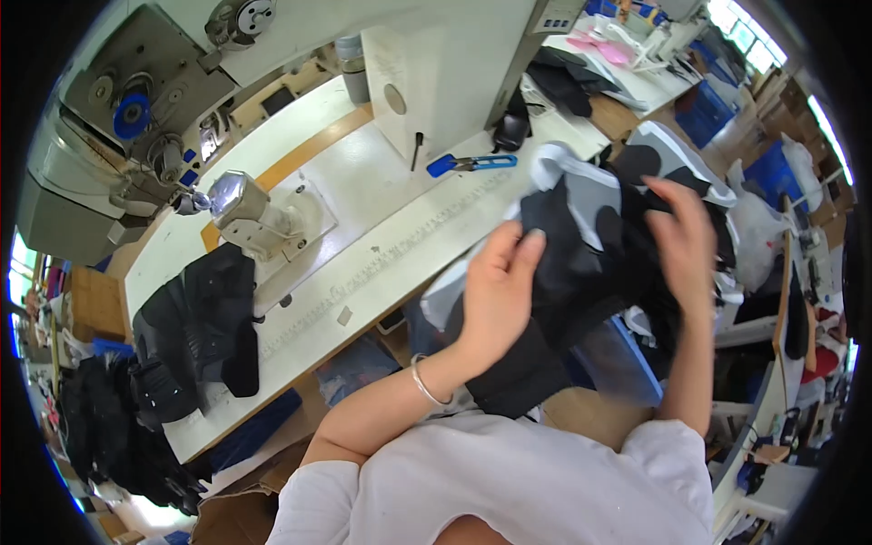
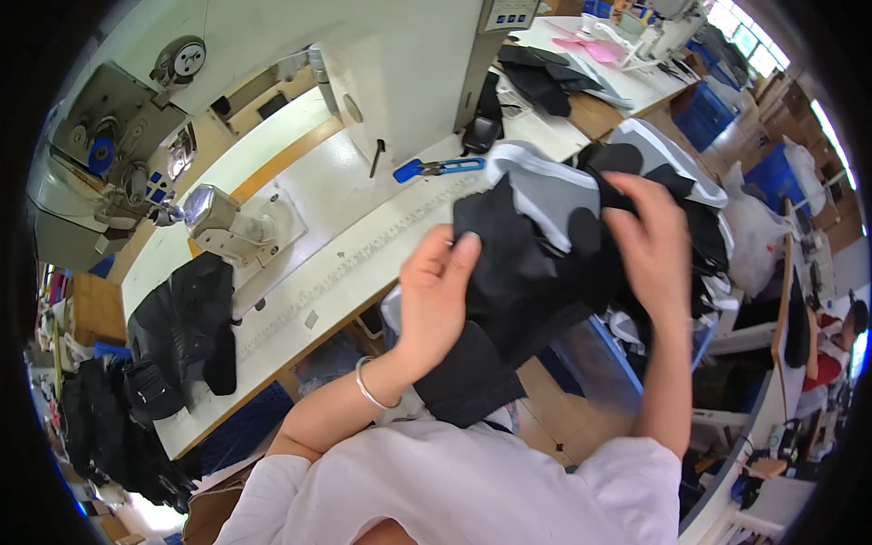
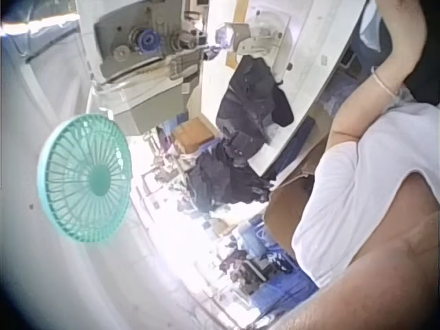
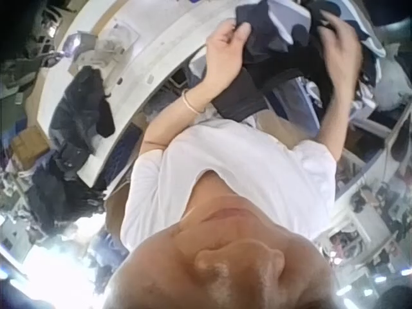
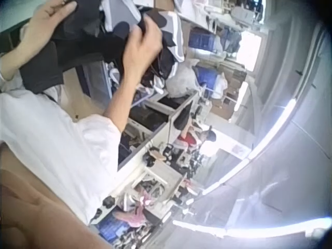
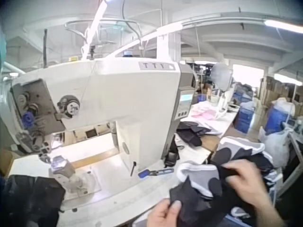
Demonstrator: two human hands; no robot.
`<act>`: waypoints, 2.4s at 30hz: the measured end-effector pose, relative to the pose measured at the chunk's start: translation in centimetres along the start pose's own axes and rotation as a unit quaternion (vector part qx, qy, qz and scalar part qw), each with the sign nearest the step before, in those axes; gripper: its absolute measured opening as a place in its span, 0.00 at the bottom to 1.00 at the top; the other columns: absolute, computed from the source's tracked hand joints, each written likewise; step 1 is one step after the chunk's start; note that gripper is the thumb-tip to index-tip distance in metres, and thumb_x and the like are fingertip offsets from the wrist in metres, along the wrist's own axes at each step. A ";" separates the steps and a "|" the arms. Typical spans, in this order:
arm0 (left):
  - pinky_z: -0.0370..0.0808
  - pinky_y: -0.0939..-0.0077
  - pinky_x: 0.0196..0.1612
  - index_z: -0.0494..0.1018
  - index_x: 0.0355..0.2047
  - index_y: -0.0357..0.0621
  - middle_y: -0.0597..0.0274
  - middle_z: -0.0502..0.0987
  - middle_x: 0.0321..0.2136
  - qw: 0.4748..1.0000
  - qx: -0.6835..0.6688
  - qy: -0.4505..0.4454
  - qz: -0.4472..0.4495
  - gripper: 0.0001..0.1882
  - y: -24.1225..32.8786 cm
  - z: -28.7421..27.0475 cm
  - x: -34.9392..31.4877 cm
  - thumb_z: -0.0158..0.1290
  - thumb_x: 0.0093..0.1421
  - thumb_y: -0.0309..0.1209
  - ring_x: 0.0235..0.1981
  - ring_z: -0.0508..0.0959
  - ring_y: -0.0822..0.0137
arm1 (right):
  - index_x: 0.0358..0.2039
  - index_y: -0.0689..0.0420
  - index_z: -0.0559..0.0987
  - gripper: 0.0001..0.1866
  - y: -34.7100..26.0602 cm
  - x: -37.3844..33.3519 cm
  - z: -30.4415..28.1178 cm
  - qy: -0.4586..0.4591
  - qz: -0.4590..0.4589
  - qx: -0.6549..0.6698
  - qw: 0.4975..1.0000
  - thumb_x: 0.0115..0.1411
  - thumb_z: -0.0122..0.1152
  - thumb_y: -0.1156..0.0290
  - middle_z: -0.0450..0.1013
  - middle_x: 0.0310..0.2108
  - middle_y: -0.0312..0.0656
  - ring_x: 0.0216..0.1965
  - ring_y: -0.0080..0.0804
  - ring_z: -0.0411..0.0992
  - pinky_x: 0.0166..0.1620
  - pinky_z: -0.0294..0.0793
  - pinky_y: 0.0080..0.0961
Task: Stitching protective motorcycle gear components using a heavy-duty sewing machine, including changing thread and trimming excess material.
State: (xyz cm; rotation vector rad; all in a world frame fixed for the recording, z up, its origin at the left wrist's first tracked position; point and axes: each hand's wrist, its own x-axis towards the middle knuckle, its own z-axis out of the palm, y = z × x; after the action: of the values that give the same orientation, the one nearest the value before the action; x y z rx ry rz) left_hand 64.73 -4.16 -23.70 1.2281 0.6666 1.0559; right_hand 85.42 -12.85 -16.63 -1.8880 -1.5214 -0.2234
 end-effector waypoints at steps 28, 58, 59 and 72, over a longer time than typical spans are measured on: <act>0.72 0.80 0.47 0.70 0.45 0.41 0.64 0.76 0.41 0.976 -0.086 0.181 0.086 0.10 1.1 -11.6 -3.9 0.49 0.67 0.33 0.41 0.74 0.75 | 0.37 0.61 0.76 0.21 19.0 -12.2 6.1 0.181 0.162 -0.288 0.926 0.46 0.72 0.63 0.68 0.48 0.44 0.46 0.46 0.67 0.50 0.62 0.43; 0.65 0.83 0.46 0.71 0.42 0.33 0.65 0.75 0.37 0.992 -0.022 0.113 0.045 0.11 2.0 -11.0 -5.5 0.49 0.67 0.31 0.39 0.71 0.77 | 0.59 0.64 0.66 0.37 37.7 -4.0 -7.8 0.325 0.436 0.011 0.839 0.56 0.65 0.54 0.66 0.56 0.55 0.58 0.44 0.65 0.57 0.64 0.35; 0.66 0.82 0.47 0.71 0.44 0.34 0.64 0.76 0.38 0.995 -0.023 0.084 0.052 0.11 1.8 -11.1 -5.4 0.47 0.67 0.30 0.40 0.72 0.77 | 0.59 0.64 0.66 0.36 37.8 -4.3 -8.2 0.330 0.432 0.010 0.839 0.56 0.65 0.55 0.67 0.56 0.54 0.57 0.43 0.66 0.57 0.65 0.34; 0.67 0.83 0.48 0.72 0.45 0.35 0.64 0.76 0.39 0.997 -0.063 0.014 0.047 0.10 1.2 -9.5 -4.3 0.48 0.66 0.27 0.40 0.73 0.78 | 0.63 0.56 0.63 0.39 35.0 -10.4 -10.4 0.289 0.500 -0.069 0.814 0.58 0.59 0.45 0.65 0.57 0.57 0.57 0.49 0.66 0.54 0.68 0.41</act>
State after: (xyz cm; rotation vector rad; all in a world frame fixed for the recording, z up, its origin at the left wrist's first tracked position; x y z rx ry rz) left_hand 54.39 -4.05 -25.41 1.1461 0.5598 1.1777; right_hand 117.15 -29.95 -28.50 -2.1910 -0.0188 -0.3663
